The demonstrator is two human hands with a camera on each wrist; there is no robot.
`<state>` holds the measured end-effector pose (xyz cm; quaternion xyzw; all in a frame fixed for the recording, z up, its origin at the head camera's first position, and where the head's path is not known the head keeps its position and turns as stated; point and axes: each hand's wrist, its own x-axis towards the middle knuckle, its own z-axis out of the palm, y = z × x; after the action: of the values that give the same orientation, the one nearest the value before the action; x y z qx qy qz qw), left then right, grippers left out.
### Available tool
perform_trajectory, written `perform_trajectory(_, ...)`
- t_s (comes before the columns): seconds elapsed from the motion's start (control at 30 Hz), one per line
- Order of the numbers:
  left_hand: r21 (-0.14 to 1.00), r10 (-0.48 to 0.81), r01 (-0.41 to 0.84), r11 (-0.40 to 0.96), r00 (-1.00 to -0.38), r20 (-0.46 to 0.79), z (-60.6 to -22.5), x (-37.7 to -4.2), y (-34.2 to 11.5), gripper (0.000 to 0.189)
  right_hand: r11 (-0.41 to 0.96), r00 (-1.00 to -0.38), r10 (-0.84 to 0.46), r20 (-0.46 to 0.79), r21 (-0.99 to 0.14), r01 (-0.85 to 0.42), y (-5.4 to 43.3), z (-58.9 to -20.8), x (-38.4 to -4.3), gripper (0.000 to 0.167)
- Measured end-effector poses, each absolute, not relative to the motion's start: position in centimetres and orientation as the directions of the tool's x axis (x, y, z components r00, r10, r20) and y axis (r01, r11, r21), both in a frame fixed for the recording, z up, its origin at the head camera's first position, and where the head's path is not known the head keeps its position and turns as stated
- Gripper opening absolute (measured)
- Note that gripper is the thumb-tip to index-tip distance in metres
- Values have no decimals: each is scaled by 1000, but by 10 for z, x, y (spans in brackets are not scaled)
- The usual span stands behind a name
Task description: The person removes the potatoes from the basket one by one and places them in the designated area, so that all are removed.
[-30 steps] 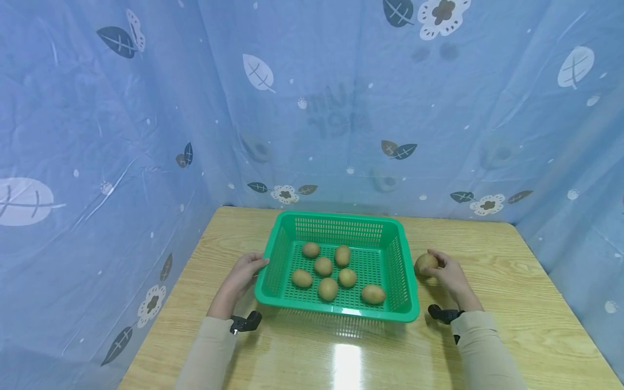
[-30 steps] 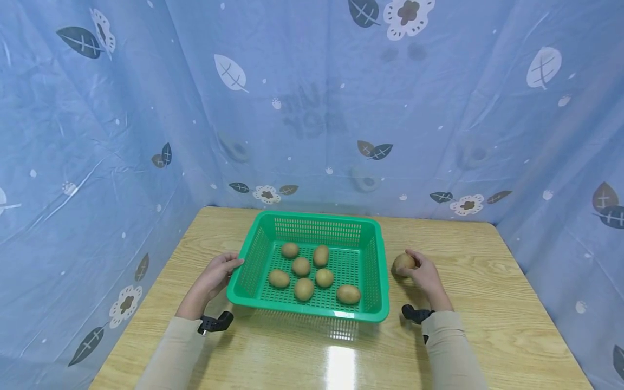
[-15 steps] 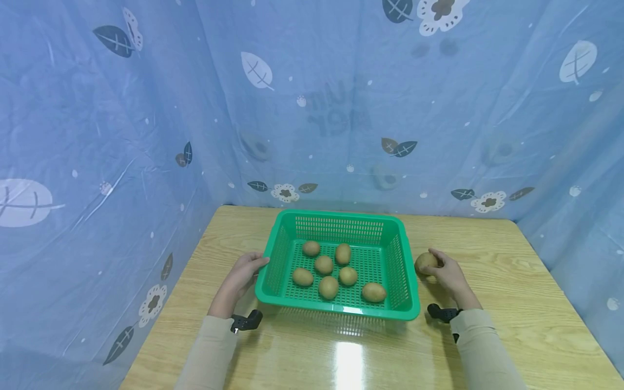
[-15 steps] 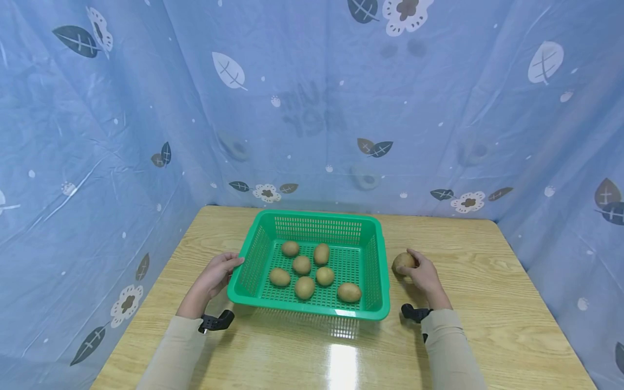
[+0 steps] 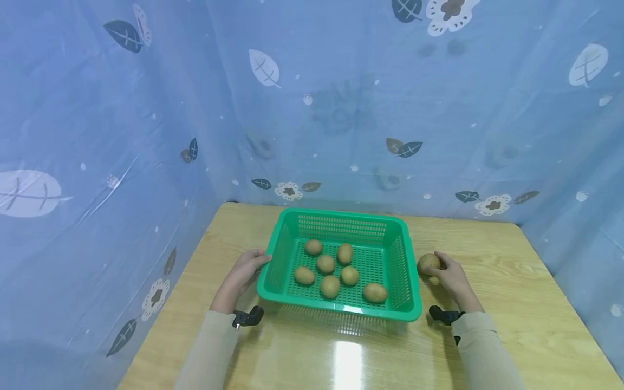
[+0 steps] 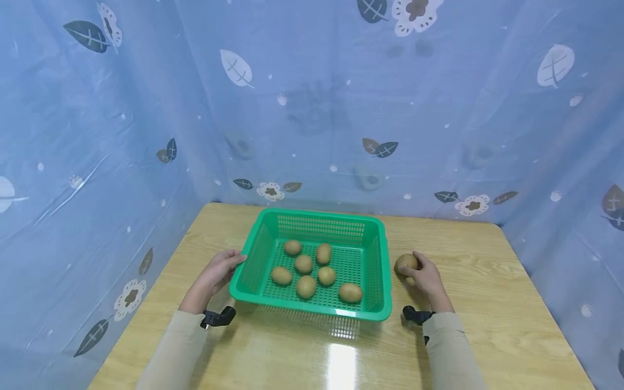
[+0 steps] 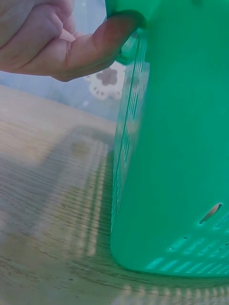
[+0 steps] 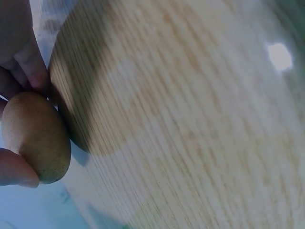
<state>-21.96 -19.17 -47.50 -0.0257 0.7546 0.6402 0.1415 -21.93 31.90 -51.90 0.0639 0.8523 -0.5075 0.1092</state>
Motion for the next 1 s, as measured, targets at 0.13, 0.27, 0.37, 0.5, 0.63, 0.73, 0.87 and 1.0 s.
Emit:
perform_trajectory(0.13, 955, 164, -225, 191, -952, -257, -471, -225, -189, 36, 460, -966, 1, -257, -858, 229, 323, -522, -215, 91)
perform_trajectory(0.27, 949, 144, -240, 207, -952, -272, -470, -229, -188, 35, 451, -963, -5, -270, -860, 239, 325, -522, -214, 92)
perform_trajectory(0.37, 943, 121, -258, 210, -950, -287, -471, -228, -189, 34, 460, -966, -16, -260, -859, 224, 325, -520, -215, 91)
perform_trajectory(0.5, 944, 123, -268, 194, -948, -294, -475, -224, -192, 35, 489, -974, -28, -227, -852, 184, 323, -515, -219, 89)
perform_trajectory(0.63, 948, 128, -263, 180, -949, -288, -475, -224, -191, 36, 498, -985, -25, -173, -856, 138, 323, -506, -218, 87)
perform_trajectory(0.73, 949, 127, -261, 176, -950, -285, -475, -224, -191, 36, 505, -993, -12, -115, -858, 93, 322, -494, -218, 85)
perform_trajectory(0.87, 949, 123, -262, 177, -950, -286, -475, -223, -191, 36, 504, -999, 2, -41, -863, 36, 318, -474, -218, 84)
perform_trajectory(1.0, 952, 125, -252, 174, -953, -275, -475, -223, -191, 35, 504, -1000, -4, 15, -863, -15, 313, -455, -219, 85)
